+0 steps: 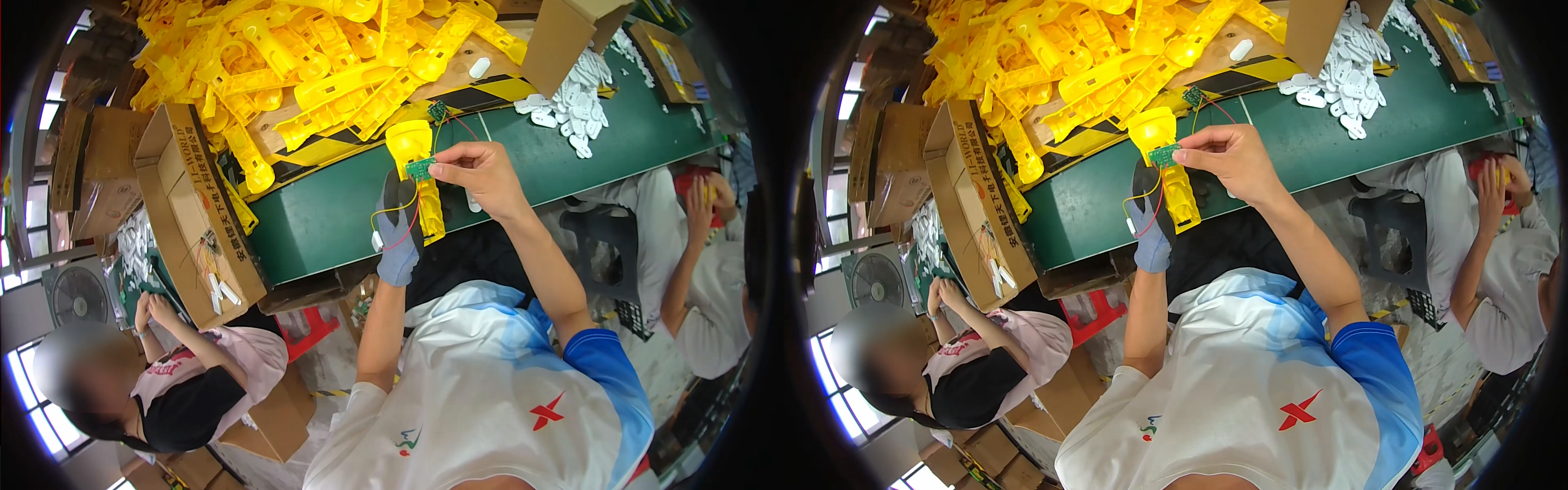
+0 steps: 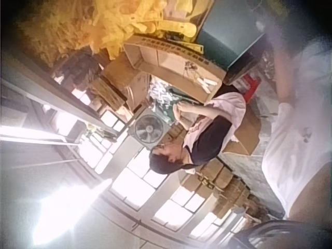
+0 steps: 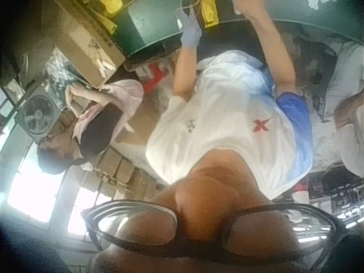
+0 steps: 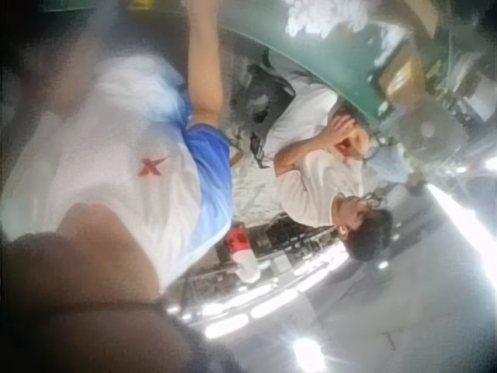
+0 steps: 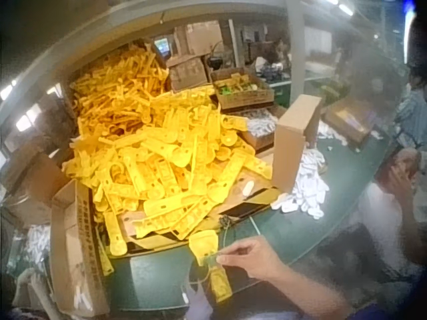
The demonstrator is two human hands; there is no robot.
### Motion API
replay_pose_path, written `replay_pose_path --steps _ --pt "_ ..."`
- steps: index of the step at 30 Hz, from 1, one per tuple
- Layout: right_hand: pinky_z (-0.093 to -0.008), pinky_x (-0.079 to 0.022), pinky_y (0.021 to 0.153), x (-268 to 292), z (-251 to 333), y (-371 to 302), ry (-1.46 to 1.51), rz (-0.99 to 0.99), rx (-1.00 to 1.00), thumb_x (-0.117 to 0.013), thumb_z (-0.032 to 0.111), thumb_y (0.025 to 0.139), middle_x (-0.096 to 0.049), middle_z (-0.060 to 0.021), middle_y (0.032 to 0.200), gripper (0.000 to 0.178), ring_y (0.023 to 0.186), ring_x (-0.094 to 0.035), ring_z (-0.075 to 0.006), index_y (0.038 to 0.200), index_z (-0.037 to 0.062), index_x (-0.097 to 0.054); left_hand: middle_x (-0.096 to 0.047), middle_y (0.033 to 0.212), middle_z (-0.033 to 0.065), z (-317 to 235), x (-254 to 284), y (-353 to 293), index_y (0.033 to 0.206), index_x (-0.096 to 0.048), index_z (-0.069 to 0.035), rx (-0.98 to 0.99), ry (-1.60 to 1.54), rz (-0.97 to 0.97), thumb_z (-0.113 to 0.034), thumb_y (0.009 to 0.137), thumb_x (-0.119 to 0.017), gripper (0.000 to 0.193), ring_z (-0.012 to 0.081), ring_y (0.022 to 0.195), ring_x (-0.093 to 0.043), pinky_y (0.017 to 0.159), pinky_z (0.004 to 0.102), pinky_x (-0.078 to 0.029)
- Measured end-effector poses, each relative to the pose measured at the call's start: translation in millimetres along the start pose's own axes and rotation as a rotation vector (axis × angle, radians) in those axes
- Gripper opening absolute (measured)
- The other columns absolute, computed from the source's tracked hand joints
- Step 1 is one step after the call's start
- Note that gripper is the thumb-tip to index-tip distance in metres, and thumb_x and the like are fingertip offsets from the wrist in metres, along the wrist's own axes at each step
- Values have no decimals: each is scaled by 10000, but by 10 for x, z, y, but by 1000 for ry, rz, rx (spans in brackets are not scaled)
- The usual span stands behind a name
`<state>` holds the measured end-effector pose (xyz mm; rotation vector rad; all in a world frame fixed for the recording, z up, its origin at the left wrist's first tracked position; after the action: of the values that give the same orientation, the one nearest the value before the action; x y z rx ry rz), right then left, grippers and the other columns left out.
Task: The recorder assembles small electronic components into yellow plastic housings.
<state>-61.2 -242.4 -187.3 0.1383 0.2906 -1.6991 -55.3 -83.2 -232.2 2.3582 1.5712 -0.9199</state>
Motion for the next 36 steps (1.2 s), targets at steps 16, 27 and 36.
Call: replay_pose_path --steps 16,27,36 --pt "-210 -515 690 -29 -37 -9 51 29 -27 -729 85 879 -704 -43 848 109 761 -650 -77 918 -7 -686 -643 989 98 21 -40 41 1242 -498 -42 57 -6 -164 -262 1016 -519 316 181 792 -672 618 313 -586" --pt "-184 -409 536 -80 -93 -42 -31 84 -103 -721 183 900 -632 25 762 162 617 -547 -33 874 49 -632 -642 900 98 61 84 16 1208 -509 -64 151 -88 -86 -313 1012 -524 318 193 707 -674 550 333 -596" --pt "-187 -399 474 -55 -19 -3 -33 194 -99 -684 136 924 -529 37 714 205 558 -501 -32 810 77 -524 -646 923 107 168 138 49 1211 -514 -53 72 -64 -71 -298 1007 -535 320 199 727 -673 622 346 -596"
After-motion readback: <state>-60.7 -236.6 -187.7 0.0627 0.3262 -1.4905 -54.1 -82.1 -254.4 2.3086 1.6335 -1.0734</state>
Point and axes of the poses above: each hand's wrist, its own y-axis towards the middle knuckle, its own x-axis out of the back of the hand, z = x × y, the point moved 3 cm from there along y, towards the middle knuckle
